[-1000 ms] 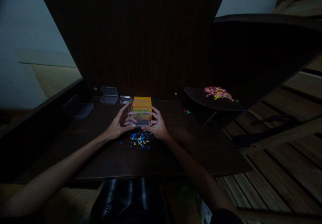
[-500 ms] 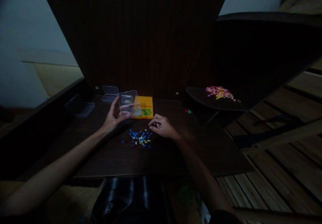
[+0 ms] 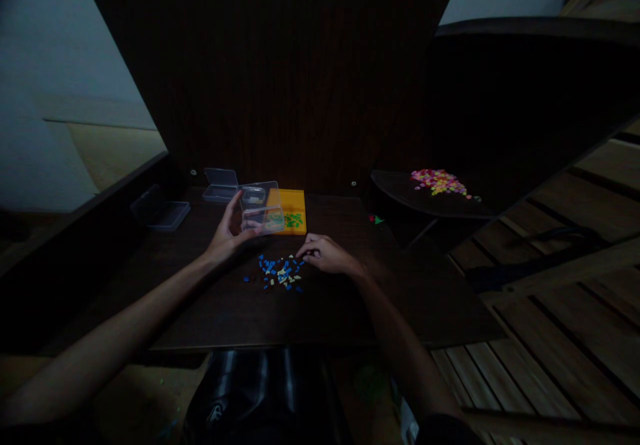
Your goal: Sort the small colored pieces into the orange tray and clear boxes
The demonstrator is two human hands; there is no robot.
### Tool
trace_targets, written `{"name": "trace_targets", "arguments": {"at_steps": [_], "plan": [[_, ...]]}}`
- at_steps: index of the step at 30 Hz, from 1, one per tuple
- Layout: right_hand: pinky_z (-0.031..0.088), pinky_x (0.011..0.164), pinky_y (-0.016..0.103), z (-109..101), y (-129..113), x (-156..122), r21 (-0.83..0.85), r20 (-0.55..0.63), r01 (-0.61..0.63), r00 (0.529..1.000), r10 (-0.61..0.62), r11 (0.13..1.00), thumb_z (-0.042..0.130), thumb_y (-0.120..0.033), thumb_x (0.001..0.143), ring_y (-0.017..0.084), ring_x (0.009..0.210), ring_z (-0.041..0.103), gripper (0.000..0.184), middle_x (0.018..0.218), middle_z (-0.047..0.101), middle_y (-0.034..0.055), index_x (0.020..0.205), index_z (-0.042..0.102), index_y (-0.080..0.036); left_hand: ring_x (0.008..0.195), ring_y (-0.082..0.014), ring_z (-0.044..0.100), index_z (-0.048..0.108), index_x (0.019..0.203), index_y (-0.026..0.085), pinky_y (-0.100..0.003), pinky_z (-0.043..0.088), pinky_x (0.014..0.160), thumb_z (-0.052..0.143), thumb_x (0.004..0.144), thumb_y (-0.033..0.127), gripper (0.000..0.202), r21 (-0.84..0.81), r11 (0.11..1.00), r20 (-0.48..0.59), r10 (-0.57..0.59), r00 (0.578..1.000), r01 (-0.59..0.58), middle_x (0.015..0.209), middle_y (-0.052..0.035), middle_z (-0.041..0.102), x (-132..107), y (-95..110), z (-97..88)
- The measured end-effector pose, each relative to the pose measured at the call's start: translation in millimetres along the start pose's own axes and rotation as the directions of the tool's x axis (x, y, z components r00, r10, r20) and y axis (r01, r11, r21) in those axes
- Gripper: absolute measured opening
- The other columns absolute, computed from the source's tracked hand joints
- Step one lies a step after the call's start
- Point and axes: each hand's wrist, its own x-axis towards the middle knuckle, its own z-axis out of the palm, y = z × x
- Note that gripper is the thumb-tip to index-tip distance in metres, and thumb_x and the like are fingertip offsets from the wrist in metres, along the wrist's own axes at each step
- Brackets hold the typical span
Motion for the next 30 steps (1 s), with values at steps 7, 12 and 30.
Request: {"name": "trace_targets", "arguments": {"at_steps": [7, 12, 30], "plan": [[0.045, 0.065, 0.026, -1.6, 0.6, 0.1, 0.009, -0.023, -0.028, 0.999, 0.029, 1.0, 0.061, -0.018, 0.086, 0.014, 0.071, 0.054, 0.02, 0.087, 0.061, 0.0055, 0.1, 0.074, -0.018, 0.084, -0.0149, 0.065, 0.017, 0.153, 0.033, -0.036, 0.056, 0.082, 0.082, 0.068, 0.026, 0.107, 0.017, 1.0, 0.012, -0.007, 1.0, 0.007, 0.124, -0.0111, 0.056, -1.9, 0.3, 1.6], [0.045, 0.064, 0.026, 0.5, -1.9, 0.7, 0.022, -0.034, -0.006, 0.999, 0.007, 1.0, 0.061, -0.027, 0.088, 0.013, 0.069, 0.053, 0.019, 0.088, 0.062, 0.0055, 0.099, 0.074, -0.018, 0.084, -0.0161, 0.065, 0.016, 0.153, 0.034, -0.035, 0.057, 0.077, 0.081, 0.068, 0.026, 0.107, 0.031, 0.999, 0.016, -0.023, 1.0, 0.023, 0.125, -0.0122, 0.056, -3.5, 1.6, 3.6], [0.042, 0.061, 0.025, 15.8, -1.5, 6.1, -0.014, -0.103, -0.012, 0.995, 0.011, 1.0, 0.064, -0.033, 0.088, 0.012, 0.066, 0.052, 0.02, 0.082, 0.061, 0.0047, 0.084, 0.073, -0.016, 0.084, -0.0146, 0.064, 0.018, 0.152, 0.035, -0.035, 0.057, 0.08, 0.082, 0.069, 0.027, 0.105, 0.006, 1.0, 0.017, 0.004, 1.0, -0.004, 0.124, -0.0105, 0.055, -3.7, 2.0, 3.5]]}}
